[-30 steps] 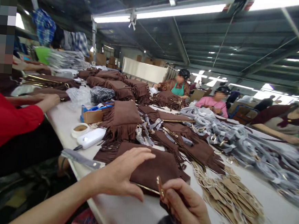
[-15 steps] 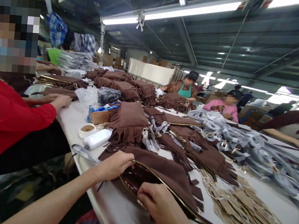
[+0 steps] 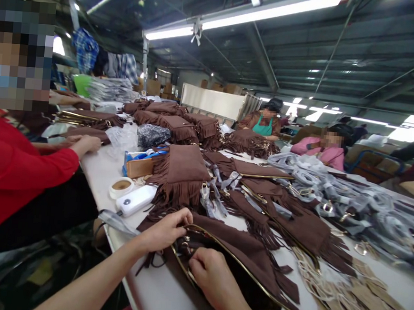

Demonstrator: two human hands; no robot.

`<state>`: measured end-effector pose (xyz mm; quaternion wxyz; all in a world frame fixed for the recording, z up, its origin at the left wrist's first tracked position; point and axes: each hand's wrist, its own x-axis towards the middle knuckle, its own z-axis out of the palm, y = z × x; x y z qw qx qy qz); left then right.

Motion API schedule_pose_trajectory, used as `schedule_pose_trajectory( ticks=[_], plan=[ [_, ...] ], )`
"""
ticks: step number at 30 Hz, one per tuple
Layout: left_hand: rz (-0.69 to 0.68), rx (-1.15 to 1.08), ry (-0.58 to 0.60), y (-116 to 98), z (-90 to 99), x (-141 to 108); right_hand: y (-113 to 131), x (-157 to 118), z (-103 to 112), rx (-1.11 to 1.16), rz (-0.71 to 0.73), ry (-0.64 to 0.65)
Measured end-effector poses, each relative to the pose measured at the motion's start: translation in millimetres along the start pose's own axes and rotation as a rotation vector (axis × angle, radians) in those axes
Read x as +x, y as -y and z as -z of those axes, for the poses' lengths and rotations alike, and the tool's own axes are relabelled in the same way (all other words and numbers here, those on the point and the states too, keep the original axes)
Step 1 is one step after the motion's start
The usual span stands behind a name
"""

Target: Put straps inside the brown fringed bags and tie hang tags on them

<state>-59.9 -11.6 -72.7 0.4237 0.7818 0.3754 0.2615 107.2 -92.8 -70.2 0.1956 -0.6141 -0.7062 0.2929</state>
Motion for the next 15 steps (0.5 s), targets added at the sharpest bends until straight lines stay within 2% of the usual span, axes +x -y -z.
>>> schedule_pose_trajectory(
  ticks=[7,15],
  plan=[
    [-0.046,-0.089,0.040,1.4,1.9,0.8,2.4,7.0,-1.2,0.258,-0.161,0.122],
    [0.001,-0.073,0.036,-0.4,1.1,-3.0,8.7,11.9,-7.9,0.402,-0.252,0.137]
  ],
)
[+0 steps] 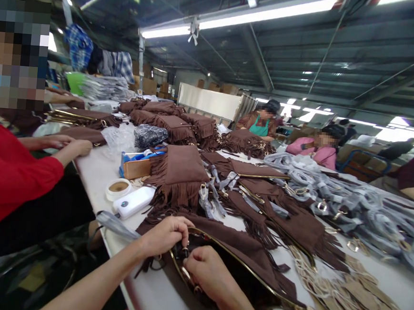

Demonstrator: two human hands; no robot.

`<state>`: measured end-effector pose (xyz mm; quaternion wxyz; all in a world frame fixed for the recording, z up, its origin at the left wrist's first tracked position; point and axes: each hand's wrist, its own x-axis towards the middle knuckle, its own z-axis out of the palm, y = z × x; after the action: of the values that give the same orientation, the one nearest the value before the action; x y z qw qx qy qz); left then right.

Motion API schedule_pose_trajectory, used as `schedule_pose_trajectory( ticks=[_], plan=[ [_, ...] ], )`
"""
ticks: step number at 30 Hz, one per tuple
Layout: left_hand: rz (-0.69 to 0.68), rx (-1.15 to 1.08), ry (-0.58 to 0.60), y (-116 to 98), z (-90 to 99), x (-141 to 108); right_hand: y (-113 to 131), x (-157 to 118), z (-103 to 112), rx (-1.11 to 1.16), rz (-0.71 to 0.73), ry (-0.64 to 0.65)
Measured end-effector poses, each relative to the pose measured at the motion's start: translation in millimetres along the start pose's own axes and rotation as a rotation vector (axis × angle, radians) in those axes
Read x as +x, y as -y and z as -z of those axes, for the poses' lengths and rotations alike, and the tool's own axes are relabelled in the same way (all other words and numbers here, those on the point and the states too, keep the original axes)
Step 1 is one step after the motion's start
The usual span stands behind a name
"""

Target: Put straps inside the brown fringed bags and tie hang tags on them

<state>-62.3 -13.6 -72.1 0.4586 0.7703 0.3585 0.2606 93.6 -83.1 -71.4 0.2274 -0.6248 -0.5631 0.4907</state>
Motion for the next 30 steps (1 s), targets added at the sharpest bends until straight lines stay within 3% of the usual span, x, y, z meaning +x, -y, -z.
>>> schedule_pose_trajectory(
  ticks=[11,24,30],
  plan=[
    [-0.077,0.024,0.138,4.1,11.3,-7.5,-11.2,8.2,-14.6,-0.093,0.070,-0.130],
    [-0.155,0.213,0.055,2.1,-0.1,-5.2,-16.7,9.3,-16.5,-0.097,0.120,-0.198],
    [-0.166,0.283,0.113,-1.3,5.6,-6.7,-15.2,7.7,-16.5,-0.094,0.114,-0.205]
  ],
)
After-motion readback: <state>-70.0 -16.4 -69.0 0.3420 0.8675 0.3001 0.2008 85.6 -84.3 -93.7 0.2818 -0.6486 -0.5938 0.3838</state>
